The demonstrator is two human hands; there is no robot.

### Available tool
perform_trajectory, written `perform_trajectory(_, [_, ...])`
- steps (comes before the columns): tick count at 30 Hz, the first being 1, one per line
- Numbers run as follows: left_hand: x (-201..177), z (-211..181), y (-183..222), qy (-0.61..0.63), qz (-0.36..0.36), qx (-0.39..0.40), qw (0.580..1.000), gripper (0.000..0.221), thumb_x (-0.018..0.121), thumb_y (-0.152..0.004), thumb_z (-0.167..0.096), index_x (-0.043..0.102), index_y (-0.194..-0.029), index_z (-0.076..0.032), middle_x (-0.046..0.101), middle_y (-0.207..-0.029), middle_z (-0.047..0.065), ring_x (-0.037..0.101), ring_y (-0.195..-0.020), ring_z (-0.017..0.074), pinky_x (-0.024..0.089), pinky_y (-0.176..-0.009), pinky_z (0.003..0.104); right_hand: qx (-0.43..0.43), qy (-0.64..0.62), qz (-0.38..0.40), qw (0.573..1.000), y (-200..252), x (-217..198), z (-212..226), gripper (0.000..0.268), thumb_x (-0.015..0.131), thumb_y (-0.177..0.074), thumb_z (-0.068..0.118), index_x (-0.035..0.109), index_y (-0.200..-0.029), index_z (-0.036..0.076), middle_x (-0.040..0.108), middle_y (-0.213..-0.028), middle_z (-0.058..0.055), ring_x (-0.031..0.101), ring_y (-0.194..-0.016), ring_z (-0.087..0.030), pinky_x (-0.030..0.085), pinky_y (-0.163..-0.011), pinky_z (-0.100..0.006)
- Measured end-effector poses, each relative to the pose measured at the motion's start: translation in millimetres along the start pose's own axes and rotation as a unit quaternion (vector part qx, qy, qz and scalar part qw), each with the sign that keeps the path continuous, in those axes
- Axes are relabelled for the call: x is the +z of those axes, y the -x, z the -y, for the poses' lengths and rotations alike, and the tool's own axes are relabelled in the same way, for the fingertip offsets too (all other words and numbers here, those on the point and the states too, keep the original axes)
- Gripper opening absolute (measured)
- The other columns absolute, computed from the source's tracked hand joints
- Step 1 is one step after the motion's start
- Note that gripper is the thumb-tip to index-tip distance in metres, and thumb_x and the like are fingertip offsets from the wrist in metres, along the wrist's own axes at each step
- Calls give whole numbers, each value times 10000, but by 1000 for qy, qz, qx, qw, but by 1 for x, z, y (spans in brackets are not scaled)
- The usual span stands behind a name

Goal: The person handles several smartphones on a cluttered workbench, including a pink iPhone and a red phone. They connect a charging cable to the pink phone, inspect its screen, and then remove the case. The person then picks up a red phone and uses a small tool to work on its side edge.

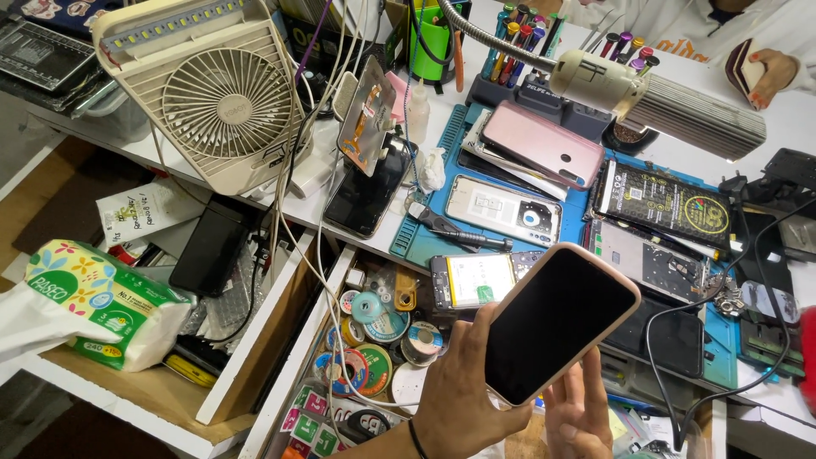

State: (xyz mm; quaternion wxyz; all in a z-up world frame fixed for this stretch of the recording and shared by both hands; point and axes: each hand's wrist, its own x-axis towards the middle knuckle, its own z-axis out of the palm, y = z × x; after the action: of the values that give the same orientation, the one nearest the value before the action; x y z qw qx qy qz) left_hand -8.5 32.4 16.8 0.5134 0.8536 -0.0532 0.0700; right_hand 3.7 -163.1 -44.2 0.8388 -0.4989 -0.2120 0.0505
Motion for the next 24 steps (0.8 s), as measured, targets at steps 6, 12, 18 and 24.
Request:
perform_trajectory(6, [4,4,0,-13,-10,16,1000,1170,827,-725,-395,97,-1595,-110,492,-1233,158,601,-995,312,570,-702,481,-17,-8,23,1000,1,-10,-7,1013,504,-766,78,8,-1647,131,-64,-1731,-288,76,-1586,-440,99,-1222,-633])
perform_trajectory(12, [-5,-12,-8,17,47,-63,997,1220,837,-668,-412,103,-1605,-145,490,-1300,128,628,-1076,337,567,-789,502,8,16,-27,999,4,3,-5,983,578,-844,158,42,-1663,251,227,-1676,-258,285,-1546,-410,210,-1253,-579])
perform_trajectory(18, [6,-10,-10,4,27,-27,999,1198,868,-663,-397,177,-1591,-89,522,-1272,120,627,-1104,311,588,-763,458,203,37,-231,951,-12,40,24,820,529,-835,285,345,-1607,75,595,-1483,-228,604,-1345,-345,467,-1107,-467])
perform_trajectory(24, [6,-14,-17,12,88,-1,996,1187,841,-698,-586,243,-1569,-44,515,-1414,158,551,-1294,307,475,-1042,427,199,33,-241,949,-19,29,38,640,478,-947,220,418,-1563,54,625,-1479,-198,634,-1316,-311,501,-1080,-401])
